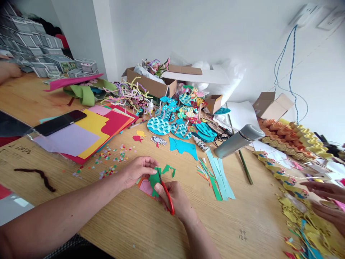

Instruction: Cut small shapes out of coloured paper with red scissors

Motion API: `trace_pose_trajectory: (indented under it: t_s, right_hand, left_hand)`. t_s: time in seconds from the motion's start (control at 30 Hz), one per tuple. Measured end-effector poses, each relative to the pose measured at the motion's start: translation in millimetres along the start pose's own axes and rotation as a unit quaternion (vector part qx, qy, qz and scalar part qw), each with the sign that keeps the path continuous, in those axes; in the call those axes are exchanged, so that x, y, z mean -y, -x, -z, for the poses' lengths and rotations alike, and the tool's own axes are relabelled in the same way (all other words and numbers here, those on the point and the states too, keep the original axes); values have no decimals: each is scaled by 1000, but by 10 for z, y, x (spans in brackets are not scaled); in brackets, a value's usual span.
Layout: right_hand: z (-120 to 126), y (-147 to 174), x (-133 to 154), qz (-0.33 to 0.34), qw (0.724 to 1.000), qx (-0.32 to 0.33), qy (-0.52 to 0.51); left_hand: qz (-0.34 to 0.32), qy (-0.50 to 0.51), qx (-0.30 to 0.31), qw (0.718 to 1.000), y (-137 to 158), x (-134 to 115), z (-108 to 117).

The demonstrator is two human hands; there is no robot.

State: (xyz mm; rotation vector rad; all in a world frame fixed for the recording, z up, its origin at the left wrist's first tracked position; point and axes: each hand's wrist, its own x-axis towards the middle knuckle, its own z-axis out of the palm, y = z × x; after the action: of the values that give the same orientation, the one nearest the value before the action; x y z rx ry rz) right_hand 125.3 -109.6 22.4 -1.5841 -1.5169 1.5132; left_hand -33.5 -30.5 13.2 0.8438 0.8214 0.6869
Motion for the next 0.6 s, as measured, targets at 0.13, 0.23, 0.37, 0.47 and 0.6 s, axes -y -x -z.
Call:
trace_pose_trajectory:
  t_s: [0.13,0.23,0.37,0.47,0.6]
  right_hand:
    - [2,2,23,-5,1000,-4,-2]
    - [4,5,31,-10,1000,-9,0]
    - [5,10,34,-16,1000,-13,-1]
    - [5,5,31,-19,1000,-9,-4]
    - [0,-8,11,-23,1000,-6,1]
  left_hand:
    - [-4,-1,0,1000,-4,8,1]
    - [-7,2,4,1000,-4,10,3]
    - [-2,5,5,1000,-1,-3,0]
    - [-1,7,-4,1000,-1,-10,-3]
    - [-3,4,-12,1000,-1,-8,-7]
